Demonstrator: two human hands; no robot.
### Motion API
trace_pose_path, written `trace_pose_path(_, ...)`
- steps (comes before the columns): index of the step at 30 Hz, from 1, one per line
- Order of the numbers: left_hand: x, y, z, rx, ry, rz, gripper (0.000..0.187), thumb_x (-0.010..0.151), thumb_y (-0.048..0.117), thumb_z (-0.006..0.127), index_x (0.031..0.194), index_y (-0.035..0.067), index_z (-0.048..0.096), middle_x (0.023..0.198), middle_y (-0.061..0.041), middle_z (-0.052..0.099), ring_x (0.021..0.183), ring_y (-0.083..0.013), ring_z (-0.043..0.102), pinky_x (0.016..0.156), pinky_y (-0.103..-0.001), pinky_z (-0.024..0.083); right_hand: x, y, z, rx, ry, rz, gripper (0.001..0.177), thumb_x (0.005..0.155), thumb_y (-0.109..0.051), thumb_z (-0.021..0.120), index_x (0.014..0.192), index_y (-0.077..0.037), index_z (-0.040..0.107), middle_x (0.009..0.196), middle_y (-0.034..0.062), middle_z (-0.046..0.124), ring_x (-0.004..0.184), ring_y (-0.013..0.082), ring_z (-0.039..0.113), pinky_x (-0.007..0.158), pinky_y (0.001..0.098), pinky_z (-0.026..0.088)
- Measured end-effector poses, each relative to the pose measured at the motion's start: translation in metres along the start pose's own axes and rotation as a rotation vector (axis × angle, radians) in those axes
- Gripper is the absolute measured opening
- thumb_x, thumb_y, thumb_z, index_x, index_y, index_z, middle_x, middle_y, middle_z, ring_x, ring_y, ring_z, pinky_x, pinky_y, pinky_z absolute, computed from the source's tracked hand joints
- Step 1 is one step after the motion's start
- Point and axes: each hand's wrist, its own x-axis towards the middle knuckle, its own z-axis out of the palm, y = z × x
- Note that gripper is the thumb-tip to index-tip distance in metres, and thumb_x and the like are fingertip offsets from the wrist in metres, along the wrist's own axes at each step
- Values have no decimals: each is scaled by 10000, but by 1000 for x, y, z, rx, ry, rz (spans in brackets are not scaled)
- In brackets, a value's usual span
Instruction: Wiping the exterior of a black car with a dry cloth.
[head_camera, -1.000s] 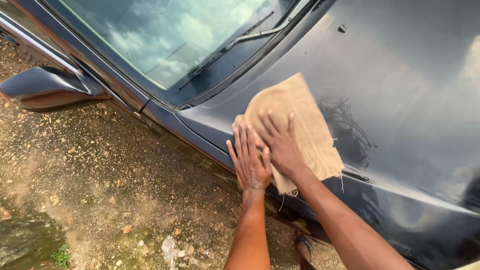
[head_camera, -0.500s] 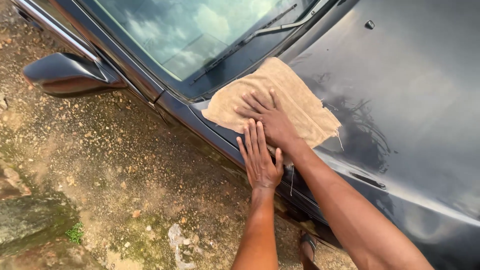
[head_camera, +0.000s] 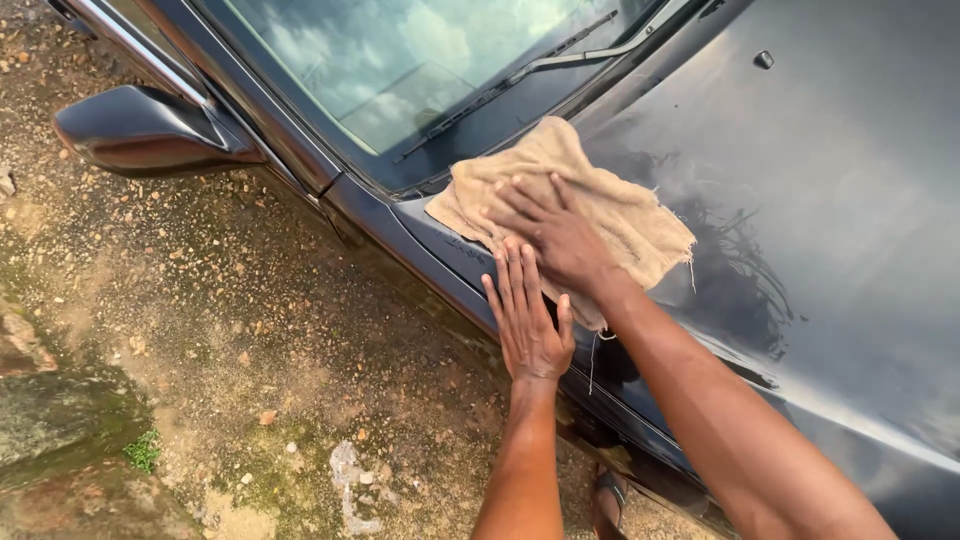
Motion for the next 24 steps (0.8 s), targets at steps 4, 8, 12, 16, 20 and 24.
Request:
trace_pose_path(4,0,-2,4,4,-10,-6,783,1012,395,446,1649,26,182,1737,-162,169,1627,-356,136,1317,-577,62,-18,24,-25,-104,101,235,573,1026,-446,538,1550,-216,501,1642,110,398,1560,298,295,1276,579,69)
trace_pose_path(8,-2,-1,1,76,-53,-18,771,1017,398,456,1655,47,200,1745,-133,178,1623,-322,134,1320,-574,57,-54,23,-36,-162,259,574,605,1056,-431,542,1605,-196,439,1689,150,318,1589,310,221,1276,595,66)
trace_pose_path(12,-2,-3,3,71,-54,-11,761,990,380,438,1648,59,231,1744,-113,197,1626,-297,145,1318,-580,54,-96,-5,-9,-261,322,697,719,1007,-442,556,1631,-131,380,1690,223,228,1578,381,134,1203,665,21)
trace_pose_path(16,-1,-7,12,111,-40,-6,737,1017,383,449,1643,54,240,1744,-115,206,1623,-298,159,1319,-577,59,-86,-16,-12,-187,139,529,703,983,-472,555,1617,-201,418,1704,188,218,1590,367,141,1228,667,22)
trace_pose_path(20,-3,-3,7,63,-25,-20,764,976,357,467,1638,40,255,1731,-136,224,1623,-324,169,1323,-575,60,-55,12,-24,-155,105,443,693,963,-517,553,1576,-214,443,1713,147,228,1589,340,158,1213,674,45)
trace_pose_path(24,1,-2,1,-7,-4,-8,788,955,332,521,1632,21,264,1730,-158,239,1626,-346,166,1324,-574,65,-51,8,-11,-305,60,335,664,964,-539,552,1520,-184,469,1691,160,258,1579,321,170,1202,685,24)
